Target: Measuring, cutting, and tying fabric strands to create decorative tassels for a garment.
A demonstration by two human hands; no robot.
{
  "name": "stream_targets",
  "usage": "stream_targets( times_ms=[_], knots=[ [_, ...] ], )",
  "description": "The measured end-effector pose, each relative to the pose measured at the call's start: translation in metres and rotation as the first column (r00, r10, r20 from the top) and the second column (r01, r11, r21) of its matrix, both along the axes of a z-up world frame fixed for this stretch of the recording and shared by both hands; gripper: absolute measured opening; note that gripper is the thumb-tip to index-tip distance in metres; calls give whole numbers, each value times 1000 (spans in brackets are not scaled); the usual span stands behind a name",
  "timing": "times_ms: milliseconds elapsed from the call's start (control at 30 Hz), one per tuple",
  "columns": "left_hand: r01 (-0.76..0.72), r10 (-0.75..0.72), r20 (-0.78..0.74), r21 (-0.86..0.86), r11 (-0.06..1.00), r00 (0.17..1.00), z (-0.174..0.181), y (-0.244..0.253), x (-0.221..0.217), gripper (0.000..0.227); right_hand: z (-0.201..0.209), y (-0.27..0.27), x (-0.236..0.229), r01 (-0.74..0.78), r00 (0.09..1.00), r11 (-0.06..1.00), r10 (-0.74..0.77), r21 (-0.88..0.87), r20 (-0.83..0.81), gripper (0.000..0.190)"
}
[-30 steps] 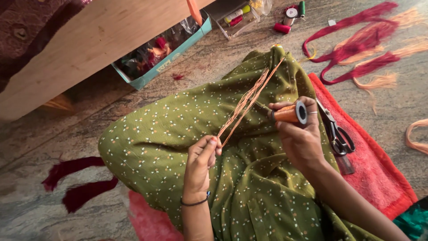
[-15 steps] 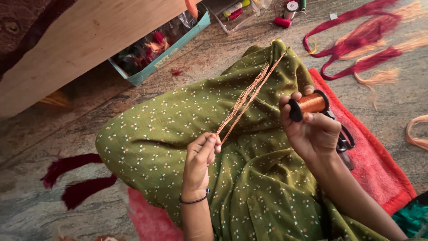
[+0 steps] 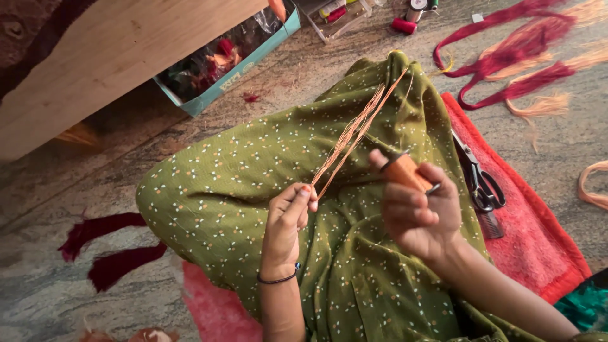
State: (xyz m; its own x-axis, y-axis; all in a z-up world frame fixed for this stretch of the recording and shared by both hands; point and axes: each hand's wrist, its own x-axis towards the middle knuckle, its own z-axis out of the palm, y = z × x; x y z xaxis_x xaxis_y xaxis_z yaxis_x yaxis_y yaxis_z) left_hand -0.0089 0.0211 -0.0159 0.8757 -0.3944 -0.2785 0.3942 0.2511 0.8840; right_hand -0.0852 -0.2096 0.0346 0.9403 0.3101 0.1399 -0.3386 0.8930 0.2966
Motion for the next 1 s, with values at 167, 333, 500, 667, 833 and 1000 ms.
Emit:
stream_targets(
  times_ms=[167,333,500,667,833,1000],
  knots=[
    [-1,1,9,5,1000,1000,-2,2,-1,22,14,4,-3,-108,994,984,112,140,-17,56],
    [3,-3,29,22,1000,1000,-2,2,-2,22,32,1,-3,-94,995,981,97,169,-13,59],
    [2,-2,29,8,1000,1000,0,0,-2,23,39,-1,-6,-56,994,967,78,249,-82,56],
    [7,-8,14,11,1000,1000,-3,1,-2,22,41,2,-6,-50,995,966,70,253,-68,53],
    [-5,5,19,9,1000,1000,0,1,0,22,26,8,-5,-46,999,990,49,130,-13,46],
    [-1,1,-3,-37,999,1000,1,0,5,24,11,38,8,-78,979,312,-158,-947,-132,34]
  ],
)
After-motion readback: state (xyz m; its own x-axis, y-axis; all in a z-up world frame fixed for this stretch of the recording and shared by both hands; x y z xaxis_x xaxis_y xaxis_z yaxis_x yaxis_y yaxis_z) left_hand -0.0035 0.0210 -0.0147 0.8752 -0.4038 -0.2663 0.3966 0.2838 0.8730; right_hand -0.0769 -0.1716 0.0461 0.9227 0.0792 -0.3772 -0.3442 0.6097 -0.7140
